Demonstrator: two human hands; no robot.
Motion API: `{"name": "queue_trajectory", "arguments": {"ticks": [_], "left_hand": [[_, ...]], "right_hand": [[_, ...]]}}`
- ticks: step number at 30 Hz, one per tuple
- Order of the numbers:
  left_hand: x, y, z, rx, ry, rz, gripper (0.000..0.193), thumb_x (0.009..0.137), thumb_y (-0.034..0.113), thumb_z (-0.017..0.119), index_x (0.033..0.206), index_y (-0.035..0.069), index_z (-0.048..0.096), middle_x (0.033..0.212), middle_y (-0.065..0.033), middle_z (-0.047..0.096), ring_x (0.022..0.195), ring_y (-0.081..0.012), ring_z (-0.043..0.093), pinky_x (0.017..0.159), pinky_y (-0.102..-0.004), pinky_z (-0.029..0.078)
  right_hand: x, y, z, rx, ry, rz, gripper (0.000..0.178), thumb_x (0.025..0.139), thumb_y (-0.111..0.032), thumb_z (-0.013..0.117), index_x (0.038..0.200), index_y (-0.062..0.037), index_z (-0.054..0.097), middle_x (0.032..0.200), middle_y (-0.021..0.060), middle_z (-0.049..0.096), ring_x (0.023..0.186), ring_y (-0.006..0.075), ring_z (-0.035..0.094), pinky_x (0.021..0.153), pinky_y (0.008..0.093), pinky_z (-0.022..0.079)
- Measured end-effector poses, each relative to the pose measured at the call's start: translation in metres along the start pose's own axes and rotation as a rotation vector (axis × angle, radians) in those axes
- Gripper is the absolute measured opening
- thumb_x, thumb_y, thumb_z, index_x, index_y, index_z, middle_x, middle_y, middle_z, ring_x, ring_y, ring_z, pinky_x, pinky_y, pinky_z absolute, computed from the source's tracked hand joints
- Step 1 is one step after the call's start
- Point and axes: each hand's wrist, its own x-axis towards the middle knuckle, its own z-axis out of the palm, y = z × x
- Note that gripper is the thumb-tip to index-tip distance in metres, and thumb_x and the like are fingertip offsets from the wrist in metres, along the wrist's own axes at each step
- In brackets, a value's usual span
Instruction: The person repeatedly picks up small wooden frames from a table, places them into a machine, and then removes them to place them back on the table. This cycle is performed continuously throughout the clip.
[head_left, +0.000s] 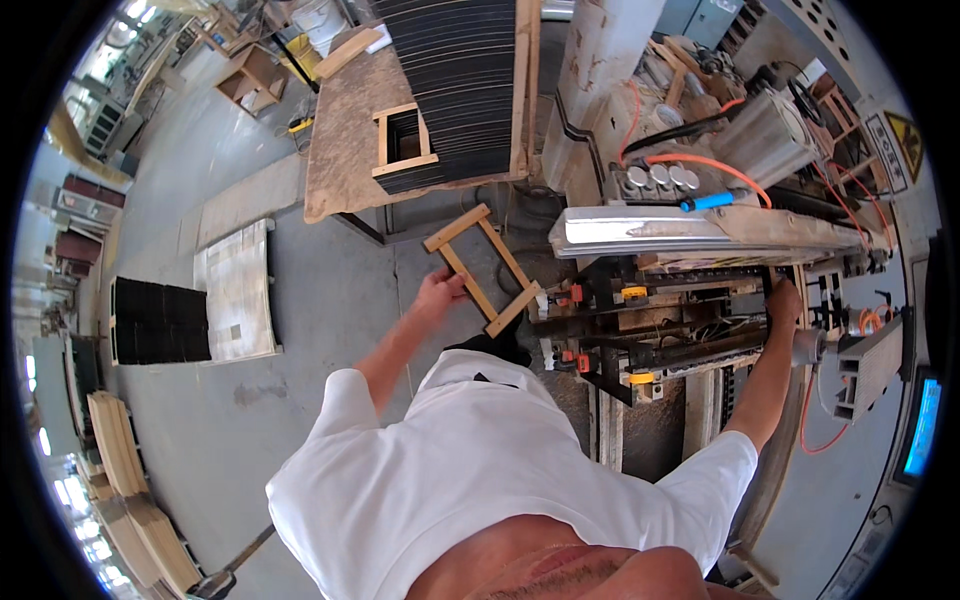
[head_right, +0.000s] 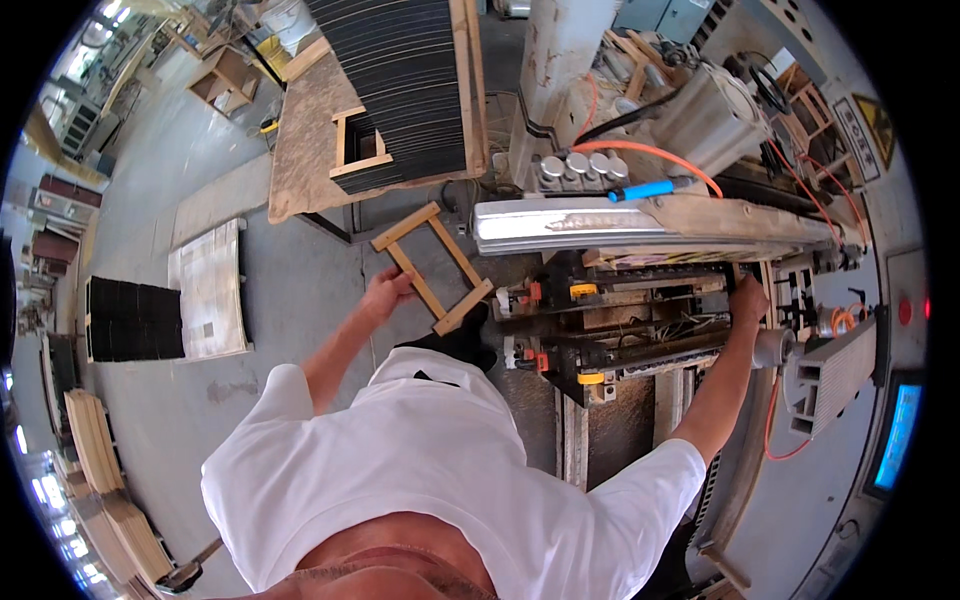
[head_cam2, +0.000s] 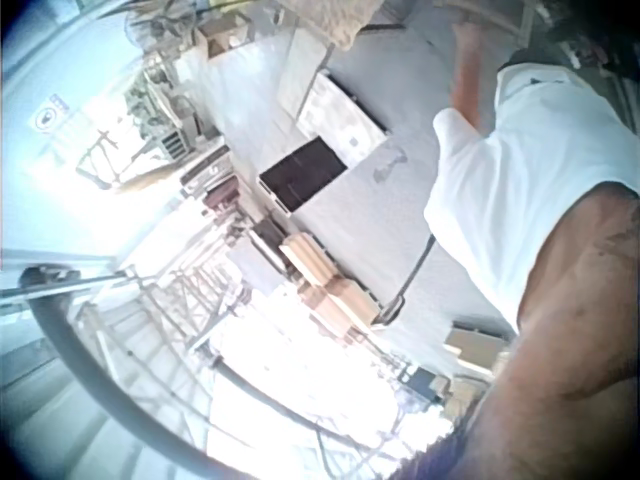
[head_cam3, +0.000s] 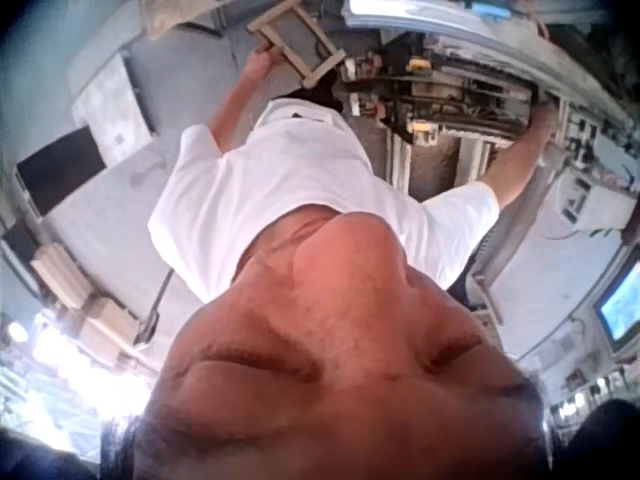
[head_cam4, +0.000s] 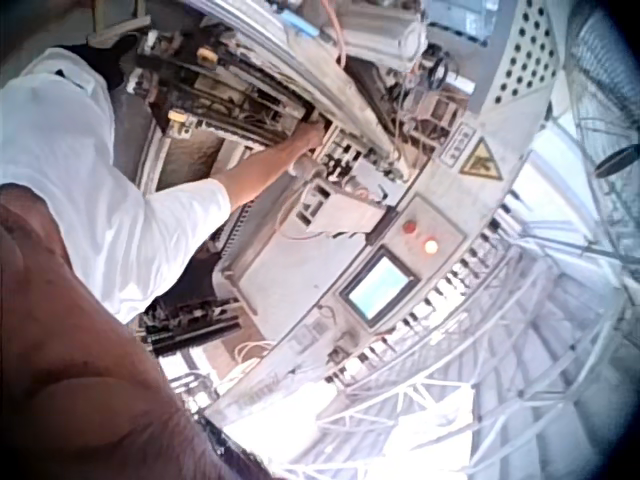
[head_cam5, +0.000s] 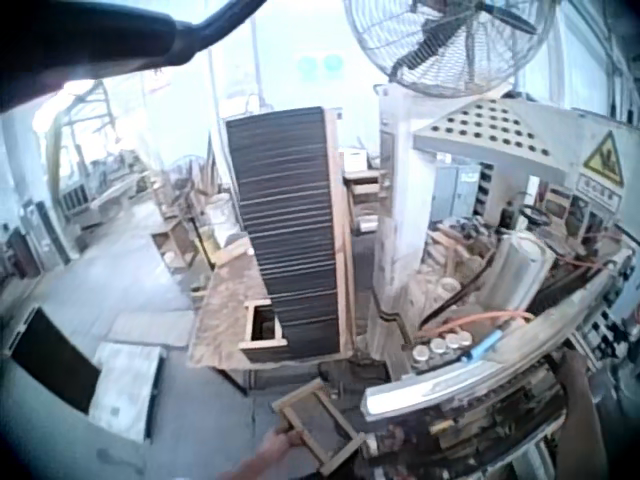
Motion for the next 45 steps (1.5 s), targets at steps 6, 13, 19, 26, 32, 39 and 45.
{"name": "queue_trajectory", "arguments": {"ticks": [6,13,19,26,32,39,45], "left_hand": [[0.012,0.058,-0.087,0.018,0.084,0.119,0.031,0.096,0.024,0.055,0.119,0.004,0.058,0.104,-0.0046,0.066,0.092,-0.0147,0.063,0.08,-0.0307,0.051],[0.085,0.16,-0.194,0.043,0.191,0.26,0.031,0.095,0.021,0.056,0.118,-0.001,0.058,0.103,-0.0076,0.067,0.088,-0.0167,0.065,0.078,-0.0313,0.054],[0.209,0.229,-0.257,0.0,0.189,0.314,0.034,0.093,0.013,0.059,0.121,-0.005,0.056,0.103,-0.0122,0.067,0.087,-0.0217,0.068,0.075,-0.033,0.057],[0.331,0.24,-0.253,0.547,0.286,0.243,0.028,0.092,0.017,0.058,0.109,-0.004,0.065,0.098,-0.0151,0.07,0.084,-0.0212,0.069,0.07,-0.0328,0.056],[0.352,0.212,-0.249,1.41,0.487,0.808,0.035,0.088,0.03,0.064,0.104,-0.001,0.067,0.091,-0.0238,0.067,0.084,-0.0401,0.064,0.073,-0.0466,0.052],[0.267,0.176,-0.19,1.489,-0.118,1.104,0.063,0.079,0.043,0.072,0.122,-0.002,0.056,0.121,-0.0236,0.058,0.12,-0.0404,0.047,0.103,-0.0499,0.035],[0.286,0.157,-0.178,1.484,-0.016,1.064,0.052,0.077,0.025,0.074,0.12,0.002,0.056,0.108,-0.0201,0.063,0.104,-0.0393,0.054,0.095,-0.0495,0.038]], "right_hand": [[-0.013,-0.006,-0.02,0.086,-0.005,0.034,0.037,0.072,-0.019,0.077,0.106,-0.0092,0.065,0.11,0.0134,0.068,0.101,0.0334,0.065,0.086,0.0457,0.052],[-0.136,-0.06,-0.103,0.504,0.307,0.112,0.033,0.086,-0.027,0.067,0.11,-0.0043,0.064,0.099,0.0153,0.07,0.093,0.0329,0.067,0.078,0.0425,0.051],[-0.315,-0.227,-0.136,0.956,0.311,0.062,0.016,0.087,-0.01,0.067,0.101,-0.0021,0.067,0.091,0.0115,0.07,0.081,0.0185,0.065,0.076,0.0329,0.052],[-0.373,-0.409,-0.177,1.155,-0.07,-0.256,0.026,0.077,-0.007,0.075,0.101,-0.0026,0.067,0.098,0.0139,0.07,0.087,0.0263,0.069,0.075,0.0348,0.053],[-0.359,-0.471,-0.317,1.838,-0.109,-0.68,0.018,0.082,-0.004,0.071,0.099,0.0008,0.067,0.102,0.0162,0.069,0.087,0.0287,0.067,0.077,0.0358,0.053],[-0.387,-0.474,-0.402,2.693,0.159,-1.277,0.016,0.092,-0.004,0.054,0.096,0.0022,0.068,0.094,0.0163,0.067,0.079,0.0264,0.064,0.069,0.0333,0.052],[-0.413,-0.453,-0.391,2.651,0.466,-1.322,0.024,0.092,0.004,0.047,0.104,0.0029,0.068,0.095,0.015,0.064,0.082,0.0251,0.064,0.069,0.0306,0.051]]}}
